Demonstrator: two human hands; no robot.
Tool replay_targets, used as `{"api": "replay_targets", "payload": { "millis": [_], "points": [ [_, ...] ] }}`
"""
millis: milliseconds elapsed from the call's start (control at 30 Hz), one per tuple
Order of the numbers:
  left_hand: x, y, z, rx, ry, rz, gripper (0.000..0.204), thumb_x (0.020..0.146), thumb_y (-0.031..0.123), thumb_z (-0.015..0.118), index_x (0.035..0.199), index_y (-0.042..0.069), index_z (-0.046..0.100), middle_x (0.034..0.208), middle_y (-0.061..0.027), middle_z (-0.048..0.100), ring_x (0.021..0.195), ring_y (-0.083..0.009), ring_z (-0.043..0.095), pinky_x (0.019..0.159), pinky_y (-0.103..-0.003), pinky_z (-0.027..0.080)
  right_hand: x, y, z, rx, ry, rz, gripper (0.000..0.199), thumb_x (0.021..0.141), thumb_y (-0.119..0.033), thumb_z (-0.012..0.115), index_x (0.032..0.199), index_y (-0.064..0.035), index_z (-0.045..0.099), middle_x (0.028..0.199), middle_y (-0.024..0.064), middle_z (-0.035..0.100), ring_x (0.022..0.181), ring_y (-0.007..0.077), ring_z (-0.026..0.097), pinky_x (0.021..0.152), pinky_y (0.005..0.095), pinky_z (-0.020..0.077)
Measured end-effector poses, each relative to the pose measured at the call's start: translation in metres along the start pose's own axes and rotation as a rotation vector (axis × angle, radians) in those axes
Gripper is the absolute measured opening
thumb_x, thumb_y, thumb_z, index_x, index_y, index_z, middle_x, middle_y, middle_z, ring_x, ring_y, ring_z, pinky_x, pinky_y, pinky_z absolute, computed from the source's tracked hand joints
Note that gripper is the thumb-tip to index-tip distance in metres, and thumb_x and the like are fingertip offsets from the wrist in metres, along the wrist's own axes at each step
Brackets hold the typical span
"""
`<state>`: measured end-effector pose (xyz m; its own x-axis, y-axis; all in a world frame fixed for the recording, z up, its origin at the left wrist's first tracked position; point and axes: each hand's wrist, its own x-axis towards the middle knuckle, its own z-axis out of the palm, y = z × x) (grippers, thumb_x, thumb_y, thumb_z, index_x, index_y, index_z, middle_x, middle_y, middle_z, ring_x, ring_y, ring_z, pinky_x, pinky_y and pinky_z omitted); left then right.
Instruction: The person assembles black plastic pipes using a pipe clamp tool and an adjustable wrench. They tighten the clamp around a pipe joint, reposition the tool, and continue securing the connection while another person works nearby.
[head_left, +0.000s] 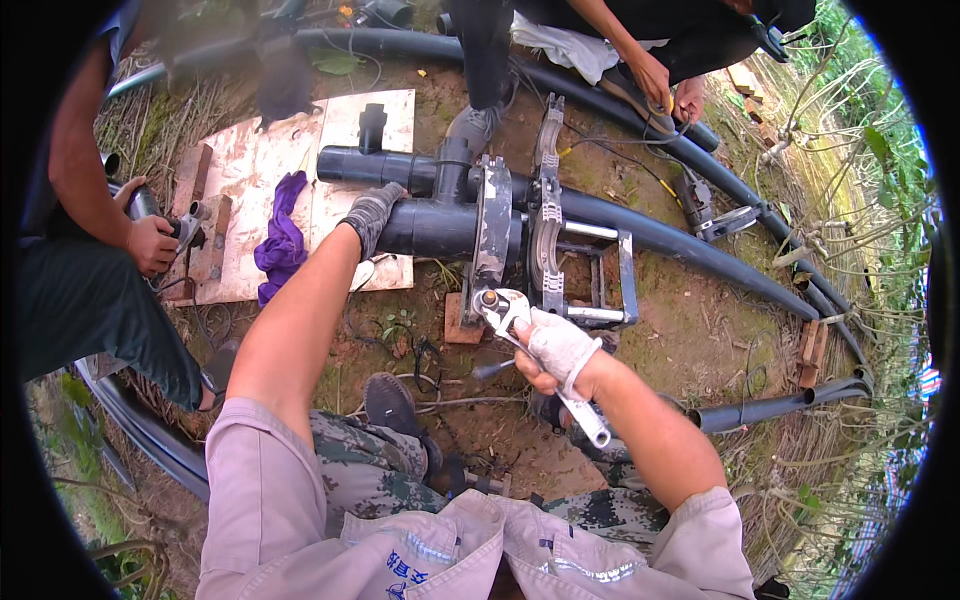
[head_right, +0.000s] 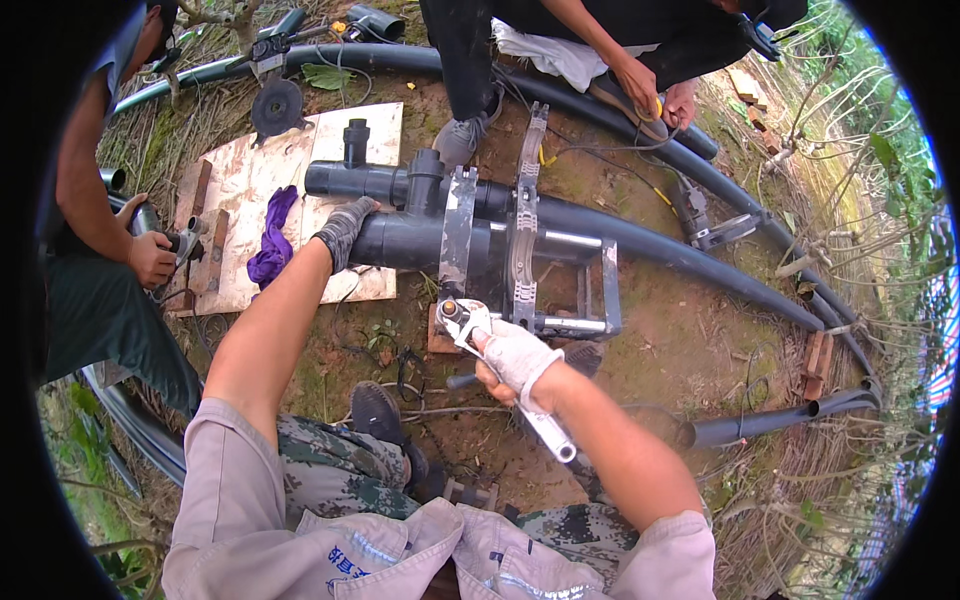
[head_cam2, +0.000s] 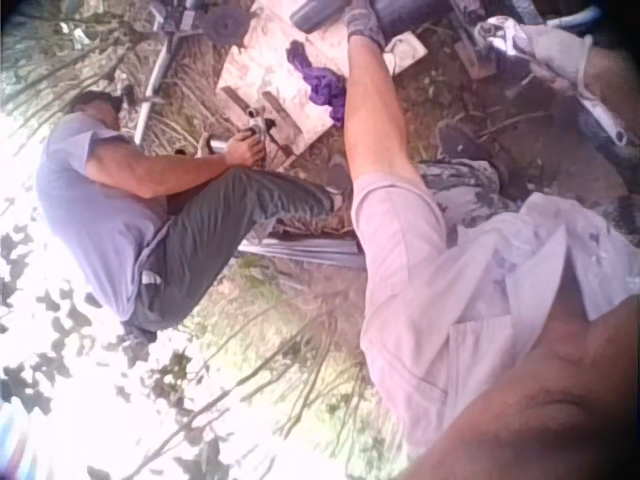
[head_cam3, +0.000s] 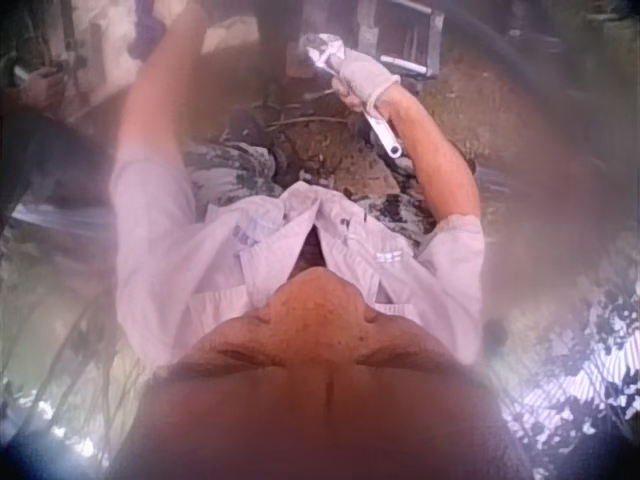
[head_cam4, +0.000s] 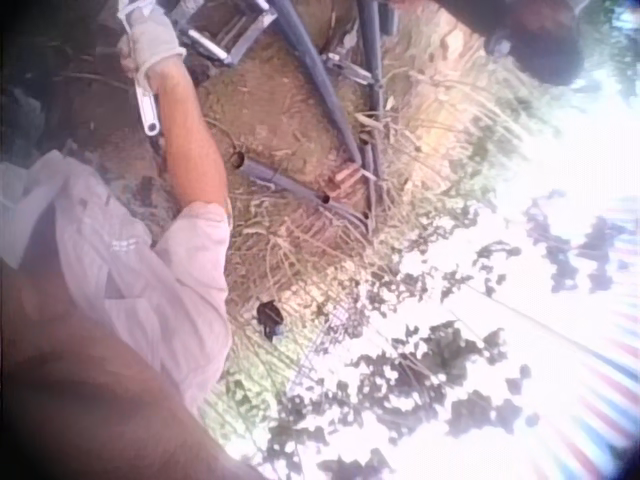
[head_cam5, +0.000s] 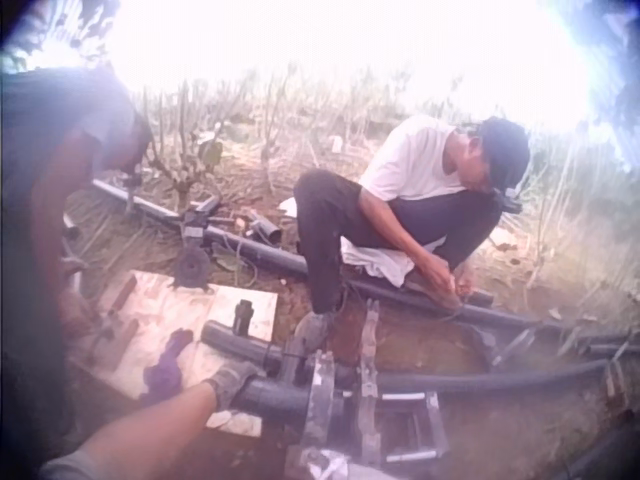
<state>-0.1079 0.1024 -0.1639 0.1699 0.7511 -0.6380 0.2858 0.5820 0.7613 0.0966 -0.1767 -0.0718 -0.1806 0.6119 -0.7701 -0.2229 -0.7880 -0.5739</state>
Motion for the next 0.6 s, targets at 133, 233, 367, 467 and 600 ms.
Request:
{"api": "replay_targets", "payload": {
  "millis": [133, 233, 367, 467, 600],
  "points": [
    [-0.006, 0.003, 0.004, -0.048, -0.013, 0.007, 0.038, 0.088, 0.042, 0.065, 0.106, 0.009, 0.069, 0.088, -0.0155, 0.068, 0.064, -0.0302, 0.066, 0.061, -0.046, 0.056, 0.007, -0.009, -0.004, -0.081, -0.033, -0.005, 0.02, 0.109, -0.037, 0.05, 0.108, -0.0168, 0.048, 0.063, 0.0028, 0.049, 0.041, 0.0115, 0.037, 0.037, 0.0278, 0.028],
    [-0.004, -0.002, 0.003, -0.178, -0.026, -0.02, 0.038, 0.089, 0.041, 0.065, 0.106, 0.008, 0.068, 0.087, -0.0149, 0.069, 0.064, -0.0291, 0.067, 0.063, -0.044, 0.057, 0.009, -0.002, -0.001, -0.124, 0.035, -0.044, 0.019, 0.109, -0.033, 0.049, 0.111, -0.0135, 0.049, 0.064, 0.0032, 0.049, 0.042, 0.0119, 0.038, 0.038, 0.0276, 0.0292],
    [-0.004, 0.0, 0.004, -0.179, 0.015, -0.025, 0.039, 0.09, 0.044, 0.064, 0.107, 0.008, 0.068, 0.087, -0.0144, 0.07, 0.065, -0.0289, 0.067, 0.065, -0.044, 0.057, -0.001, 0.007, -0.011, -0.034, -0.121, -0.015, 0.021, 0.11, -0.026, 0.046, 0.116, -0.0058, 0.05, 0.063, 0.0032, 0.047, 0.042, 0.012, 0.038, 0.038, 0.0275, 0.0295],
    [0.003, -0.002, 0.003, -0.174, 0.025, -0.061, 0.042, 0.09, 0.046, 0.063, 0.108, 0.008, 0.068, 0.089, -0.0144, 0.07, 0.065, -0.0287, 0.067, 0.066, -0.045, 0.056, 0.001, 0.009, -0.007, -0.098, -0.073, -0.077, 0.02, 0.11, -0.025, 0.045, 0.115, -0.0067, 0.05, 0.062, 0.0029, 0.045, 0.042, 0.0119, 0.036, 0.038, 0.0273, 0.0292],
    [0.007, -0.005, 0.005, -0.14, 0.04, -0.079, 0.048, 0.091, 0.05, 0.062, 0.113, 0.007, 0.067, 0.095, -0.0151, 0.07, 0.072, -0.0275, 0.068, 0.071, -0.045, 0.055, 0.008, 0.031, 0.012, 0.127, 0.029, -0.07, 0.02, 0.11, -0.028, 0.044, 0.114, -0.009, 0.05, 0.06, 0.0024, 0.042, 0.038, 0.0138, 0.035, 0.036, 0.0303, 0.0281]
  ]
}}
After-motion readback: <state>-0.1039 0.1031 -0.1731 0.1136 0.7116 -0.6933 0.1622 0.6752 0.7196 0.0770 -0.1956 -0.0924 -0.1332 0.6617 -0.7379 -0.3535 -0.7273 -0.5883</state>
